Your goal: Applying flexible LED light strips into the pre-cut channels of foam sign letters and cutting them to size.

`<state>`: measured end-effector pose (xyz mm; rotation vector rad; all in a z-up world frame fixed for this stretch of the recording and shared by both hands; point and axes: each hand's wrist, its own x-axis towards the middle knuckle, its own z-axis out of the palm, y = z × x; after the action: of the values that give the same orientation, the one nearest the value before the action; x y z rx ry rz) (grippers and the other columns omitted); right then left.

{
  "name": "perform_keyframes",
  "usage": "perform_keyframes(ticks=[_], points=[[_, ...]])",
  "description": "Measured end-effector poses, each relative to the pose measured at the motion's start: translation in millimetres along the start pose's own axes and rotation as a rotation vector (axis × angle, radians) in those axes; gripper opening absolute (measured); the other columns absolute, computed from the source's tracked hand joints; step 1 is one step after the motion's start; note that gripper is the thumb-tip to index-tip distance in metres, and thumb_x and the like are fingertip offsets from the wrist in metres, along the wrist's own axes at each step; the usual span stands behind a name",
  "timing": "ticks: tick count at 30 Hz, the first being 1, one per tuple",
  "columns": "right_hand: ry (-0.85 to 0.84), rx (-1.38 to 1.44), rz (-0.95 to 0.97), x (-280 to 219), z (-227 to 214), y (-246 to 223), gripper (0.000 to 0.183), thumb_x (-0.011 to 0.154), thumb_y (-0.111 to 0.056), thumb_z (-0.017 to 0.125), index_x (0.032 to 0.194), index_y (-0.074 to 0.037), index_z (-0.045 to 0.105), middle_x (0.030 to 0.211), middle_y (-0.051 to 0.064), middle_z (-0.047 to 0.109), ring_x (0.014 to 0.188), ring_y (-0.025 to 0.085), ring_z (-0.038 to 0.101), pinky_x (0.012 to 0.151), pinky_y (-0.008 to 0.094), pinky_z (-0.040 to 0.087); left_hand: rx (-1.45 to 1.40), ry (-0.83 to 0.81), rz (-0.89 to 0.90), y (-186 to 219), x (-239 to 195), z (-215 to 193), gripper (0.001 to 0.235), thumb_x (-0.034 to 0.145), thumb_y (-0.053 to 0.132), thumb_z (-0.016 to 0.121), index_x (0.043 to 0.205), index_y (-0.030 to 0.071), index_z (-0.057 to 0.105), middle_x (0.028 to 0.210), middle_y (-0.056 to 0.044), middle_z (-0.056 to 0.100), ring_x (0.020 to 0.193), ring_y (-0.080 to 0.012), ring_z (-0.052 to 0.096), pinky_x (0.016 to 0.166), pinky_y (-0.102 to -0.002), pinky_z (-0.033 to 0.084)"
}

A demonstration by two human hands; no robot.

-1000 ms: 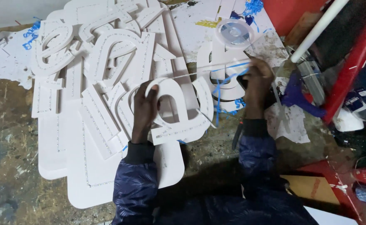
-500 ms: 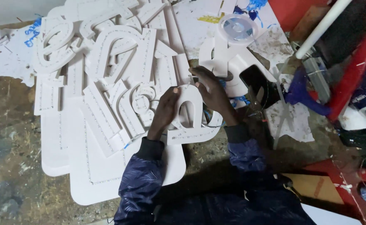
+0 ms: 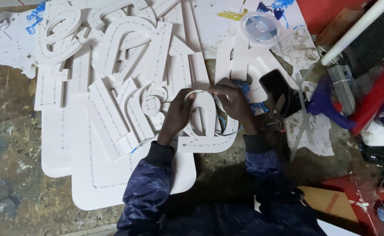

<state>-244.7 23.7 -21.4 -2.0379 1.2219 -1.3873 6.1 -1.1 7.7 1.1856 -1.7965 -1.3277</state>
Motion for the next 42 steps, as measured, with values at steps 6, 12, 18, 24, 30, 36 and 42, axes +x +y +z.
perform_keyframes(ticks=[6,12,18,24,30,36,42], points=[[0.028,-0.139,-0.14,-21,9,7,0.04,0.105,0.011,0.063,0.129,-0.011,0.086,0.113,0.013,0.068,0.11,0.041,0.069,0.098,0.052,0.057,0.021,0.016,-0.079,-1,1,7,0.058,0.12,0.059,0.045,0.145,0.013,0.067,0.084,-0.012,0.077,0.08,-0.029,0.075,0.083,-0.05,0.059],[0.052,-0.27,-0.234,-27,16,12,0.039,0.105,0.01,0.061,0.124,-0.012,0.087,0.115,0.013,0.063,0.121,0.044,0.067,0.105,0.054,0.057,-0.007,0.047,-0.082,-11,5,11,0.057,0.12,0.058,0.045,0.133,0.008,0.07,0.078,-0.01,0.072,0.07,-0.0239,0.072,0.073,-0.045,0.059],[0.035,-0.337,-0.176,-33,22,9,0.045,0.099,0.016,0.065,0.123,-0.016,0.086,0.111,0.01,0.062,0.121,0.04,0.067,0.105,0.049,0.055,-0.041,0.039,-0.076,-3,-2,9,0.065,0.12,0.06,0.04,0.132,0.004,0.07,0.079,-0.011,0.074,0.076,-0.0234,0.077,0.076,-0.043,0.06],[0.032,-0.36,-0.178,-35,28,9,0.048,0.097,0.019,0.067,0.124,-0.016,0.086,0.111,0.008,0.061,0.121,0.038,0.066,0.105,0.05,0.054,-0.276,0.01,-0.132,-25,12,13,0.043,0.121,0.038,0.046,0.132,0.001,0.066,0.086,-0.015,0.075,0.085,-0.025,0.082,0.081,-0.038,0.072],[0.048,-0.443,-0.259,-37,33,10,0.05,0.093,0.015,0.067,0.121,-0.021,0.086,0.108,0.005,0.06,0.111,0.034,0.066,0.097,0.047,0.051,-0.14,0.059,-0.093,-8,14,11,0.039,0.109,0.033,0.077,0.119,-0.001,0.063,0.092,-0.014,0.075,0.069,-0.0186,0.079,0.071,-0.032,0.069],[0.065,-0.433,-0.269,-37,35,-1,0.049,0.099,0.013,0.061,0.125,-0.02,0.085,0.109,0.006,0.06,0.105,0.034,0.066,0.093,0.046,0.049,-0.17,0.112,-0.127,-27,19,16,0.03,0.108,0.026,0.077,0.114,0.0,0.062,0.093,-0.017,0.073,0.065,-0.0201,0.078,0.064,-0.033,0.067],[0.093,-0.523,-0.162,-40,37,-16,0.031,0.111,-0.006,0.068,0.138,-0.019,0.079,0.108,0.002,0.065,0.102,0.025,0.072,0.092,0.043,0.053,-0.164,0.172,-0.089,-3,-3,8,0.037,0.112,0.029,0.07,0.132,0.0,0.06,0.103,-0.019,0.076,0.07,-0.0204,0.076,0.072,-0.035,0.066]])
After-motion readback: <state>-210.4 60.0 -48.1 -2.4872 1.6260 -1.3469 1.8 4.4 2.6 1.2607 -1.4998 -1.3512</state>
